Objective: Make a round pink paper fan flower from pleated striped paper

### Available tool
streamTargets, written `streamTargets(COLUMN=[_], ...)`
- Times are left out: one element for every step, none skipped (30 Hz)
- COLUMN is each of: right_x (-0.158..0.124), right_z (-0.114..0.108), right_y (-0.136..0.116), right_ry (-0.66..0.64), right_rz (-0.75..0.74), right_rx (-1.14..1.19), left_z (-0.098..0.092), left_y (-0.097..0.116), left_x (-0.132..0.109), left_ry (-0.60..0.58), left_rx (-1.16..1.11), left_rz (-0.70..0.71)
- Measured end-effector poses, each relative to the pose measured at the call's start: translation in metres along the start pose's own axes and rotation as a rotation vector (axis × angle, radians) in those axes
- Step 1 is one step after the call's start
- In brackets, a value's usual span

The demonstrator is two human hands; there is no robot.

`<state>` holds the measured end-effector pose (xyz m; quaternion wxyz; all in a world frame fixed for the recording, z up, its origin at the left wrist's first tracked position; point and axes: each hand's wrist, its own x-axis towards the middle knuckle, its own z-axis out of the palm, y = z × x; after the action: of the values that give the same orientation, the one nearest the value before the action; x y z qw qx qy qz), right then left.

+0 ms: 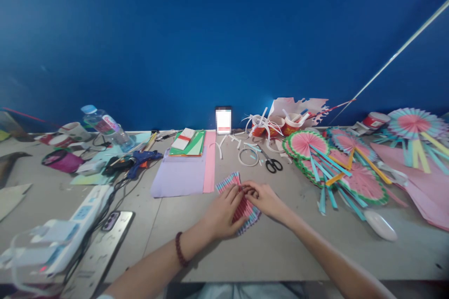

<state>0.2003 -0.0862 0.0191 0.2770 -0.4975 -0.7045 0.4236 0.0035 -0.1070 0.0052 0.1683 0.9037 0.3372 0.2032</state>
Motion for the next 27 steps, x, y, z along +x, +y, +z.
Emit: streamTargets(right_x=[0.0,-0.001,-0.002,-0.002,-0.003,-0.004,-0.005,-0.007,-0.009,-0.011,-0.012,-0.014,-0.016,-0.017,-0.019,-0.02,-0.02,-0.021,-0.022,-0.022,-0.023,-0.023,-0.023,-0.023,-0.023,-0.022,-0.021], right_z=[0.0,-0.001,-0.001,-0.002,-0.002,-0.003,-0.003,-0.003,-0.004,-0.004,-0.004,-0.004,-0.004,-0.004,-0.003,-0.002,0.0,0.002,0.004,0.006,0.007,0.007,0.007,0.006,0.003,0.001,-0.002], right_y=[-0.001,-0.003,-0.005,-0.007,-0.008,-0.01,-0.011,-0.013,-0.014,-0.015,-0.016,-0.017,-0.018,-0.02,-0.021,-0.023,-0.024,-0.025,-0.026,-0.027,-0.027,-0.027,-0.026,-0.024,-0.023,-0.02,-0.017], right_ry=[-0.008,-0.015,-0.021,-0.025,-0.032,-0.039,-0.045,-0.046,-0.048,-0.053,-0.061,-0.075,-0.093,-0.109,-0.119,-0.121,-0.116,-0.103,-0.083,-0.065,-0.055,-0.053,-0.056,-0.062,-0.068,-0.07,-0.065], right_rz=[-0.004,-0.008,-0.011,-0.011,-0.013,-0.02,-0.034,-0.056,-0.083,-0.11,-0.131,-0.141,-0.146,-0.149,-0.153,-0.16,-0.169,-0.177,-0.183,-0.186,-0.19,-0.196,-0.206,-0.215,-0.221,-0.222,-0.217], right_rx=[-0.003,-0.008,-0.015,-0.023,-0.032,-0.043,-0.059,-0.076,-0.092,-0.107,-0.119,-0.128,-0.135,-0.146,-0.164,-0.19,-0.222,-0.261,-0.302,-0.342,-0.374,-0.397,-0.411,-0.419,-0.423,-0.426,-0.429], left_z=[0.0,0.0,0.0,0.0,0.0,0.001,0.001,0.001,0.001,0.0,0.0,0.0,-0.001,-0.001,-0.001,0.0,0.001,0.002,0.002,0.003,0.003,0.002,0.001,-0.001,-0.004,-0.007,-0.011], left_y=[0.001,0.001,0.002,0.003,0.003,0.003,0.003,0.003,0.002,0.001,0.0,-0.002,-0.003,-0.004,-0.005,-0.005,-0.006,-0.006,-0.005,-0.005,-0.005,-0.005,-0.005,-0.006,-0.007,-0.008,-0.01], left_x=[0.0,0.0,0.0,0.0,0.001,0.001,0.002,0.003,0.004,0.005,0.006,0.008,0.009,0.01,0.011,0.012,0.013,0.013,0.014,0.015,0.015,0.016,0.016,0.017,0.017,0.018,0.018], left_ry=[0.01,0.022,0.033,0.044,0.055,0.068,0.084,0.102,0.119,0.132,0.139,0.142,0.142,0.146,0.153,0.164,0.176,0.188,0.198,0.204,0.205,0.204,0.202,0.198,0.19,0.181,0.165], left_rx=[0.003,0.008,0.018,0.033,0.05,0.066,0.079,0.089,0.096,0.1,0.103,0.107,0.11,0.114,0.118,0.122,0.126,0.132,0.138,0.147,0.158,0.169,0.176,0.177,0.17,0.157,0.14], left_rz=[-0.002,-0.003,-0.005,-0.008,-0.014,-0.024,-0.036,-0.047,-0.059,-0.069,-0.072,-0.071,-0.069,-0.069,-0.071,-0.079,-0.094,-0.114,-0.134,-0.151,-0.163,-0.171,-0.176,-0.178,-0.176,-0.169,-0.152])
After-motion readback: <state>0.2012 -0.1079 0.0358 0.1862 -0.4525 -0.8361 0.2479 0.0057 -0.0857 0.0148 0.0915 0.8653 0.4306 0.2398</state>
